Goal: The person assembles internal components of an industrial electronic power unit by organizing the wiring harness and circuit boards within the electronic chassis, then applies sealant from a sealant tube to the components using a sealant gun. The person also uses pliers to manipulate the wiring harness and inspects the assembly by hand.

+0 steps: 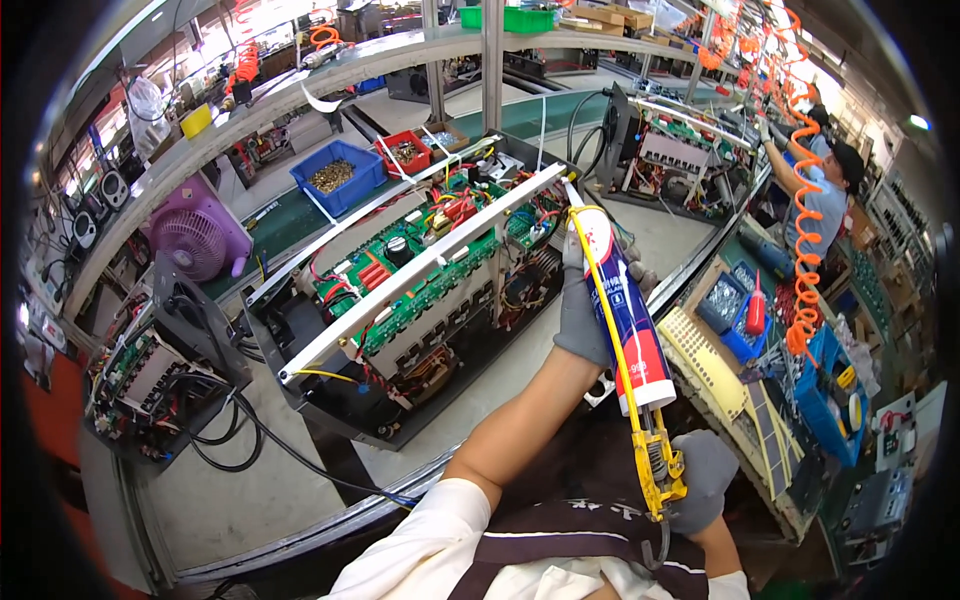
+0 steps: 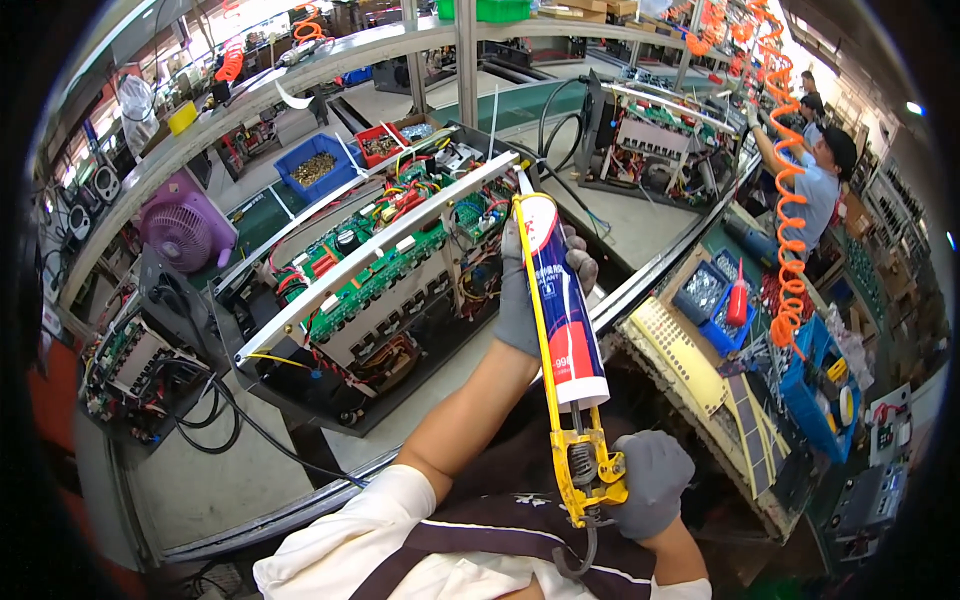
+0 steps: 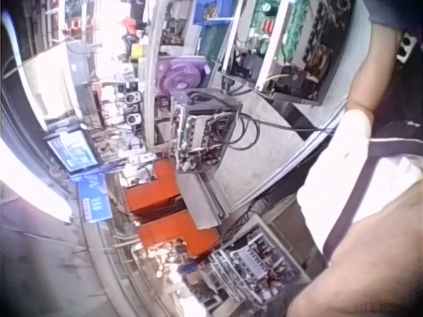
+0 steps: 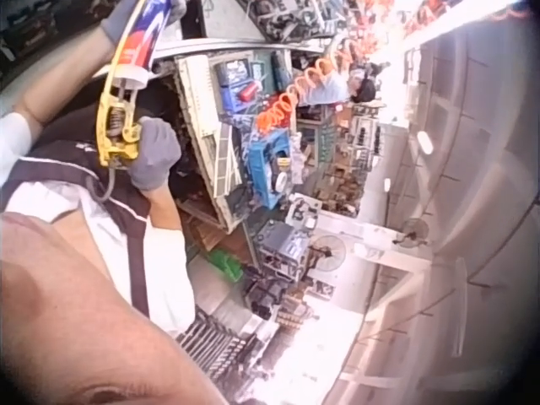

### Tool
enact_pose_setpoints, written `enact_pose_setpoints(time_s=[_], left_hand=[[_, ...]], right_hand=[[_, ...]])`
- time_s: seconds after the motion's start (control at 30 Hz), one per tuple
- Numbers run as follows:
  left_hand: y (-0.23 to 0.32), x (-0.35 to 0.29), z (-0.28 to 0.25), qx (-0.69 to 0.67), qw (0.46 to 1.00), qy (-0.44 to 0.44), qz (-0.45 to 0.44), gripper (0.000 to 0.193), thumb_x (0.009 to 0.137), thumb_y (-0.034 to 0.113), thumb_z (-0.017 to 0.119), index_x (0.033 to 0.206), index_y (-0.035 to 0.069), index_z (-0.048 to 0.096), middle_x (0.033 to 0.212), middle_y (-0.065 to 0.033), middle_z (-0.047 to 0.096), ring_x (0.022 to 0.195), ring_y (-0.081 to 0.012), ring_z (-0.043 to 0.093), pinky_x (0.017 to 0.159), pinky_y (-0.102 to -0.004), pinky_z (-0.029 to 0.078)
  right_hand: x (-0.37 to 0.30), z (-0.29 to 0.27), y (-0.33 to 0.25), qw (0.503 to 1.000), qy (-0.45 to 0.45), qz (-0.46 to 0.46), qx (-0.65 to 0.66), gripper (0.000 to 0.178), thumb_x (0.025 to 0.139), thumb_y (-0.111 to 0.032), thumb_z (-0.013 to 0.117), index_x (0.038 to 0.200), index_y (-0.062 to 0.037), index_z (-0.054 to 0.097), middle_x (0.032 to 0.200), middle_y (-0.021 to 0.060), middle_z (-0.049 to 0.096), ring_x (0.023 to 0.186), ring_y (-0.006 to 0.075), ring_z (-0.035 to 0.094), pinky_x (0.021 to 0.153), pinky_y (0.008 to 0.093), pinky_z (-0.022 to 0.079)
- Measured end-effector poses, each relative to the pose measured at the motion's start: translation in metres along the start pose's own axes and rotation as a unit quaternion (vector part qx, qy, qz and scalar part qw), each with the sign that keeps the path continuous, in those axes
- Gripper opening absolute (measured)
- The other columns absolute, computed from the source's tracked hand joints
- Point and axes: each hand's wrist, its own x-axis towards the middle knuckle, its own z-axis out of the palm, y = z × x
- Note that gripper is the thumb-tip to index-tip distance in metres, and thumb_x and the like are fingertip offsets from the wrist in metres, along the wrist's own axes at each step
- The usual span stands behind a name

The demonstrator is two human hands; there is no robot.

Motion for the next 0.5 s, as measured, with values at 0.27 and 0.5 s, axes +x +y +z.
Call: enact_pose_setpoints(time_s=[0.27, 0.5], left_hand=[[0.004, -0.007, -0.002, 0.000, 0.999, 0.016, -0.036, 0.059, 0.075, 0.058, 0.061, 0.091, 0.002, 0.051, 0.079, -0.0076, 0.055, 0.068, -0.0187, 0.060, 0.075, -0.0356, 0.054], [0.022, -0.016, 0.011, -0.080, 0.992, -0.043, -0.084, 0.056, 0.077, 0.058, 0.059, 0.089, 0.003, 0.054, 0.074, -0.0096, 0.057, 0.068, -0.0220, 0.063, 0.073, -0.0380, 0.055]], right_hand=[[0.002, -0.016, -0.029, 0.999, -0.027, -0.005, -0.047, 0.036, 0.062, -0.028, 0.071, 0.081, -0.0052, 0.050, 0.069, 0.0094, 0.048, 0.059, 0.0266, 0.050, 0.050, 0.0352, 0.036], [0.022, -0.027, -0.070, 0.992, -0.040, -0.045, -0.108, 0.042, 0.067, -0.042, 0.067, 0.077, -0.0058, 0.048, 0.064, 0.0066, 0.042, 0.054, 0.0223, 0.045, 0.047, 0.0338, 0.033]])
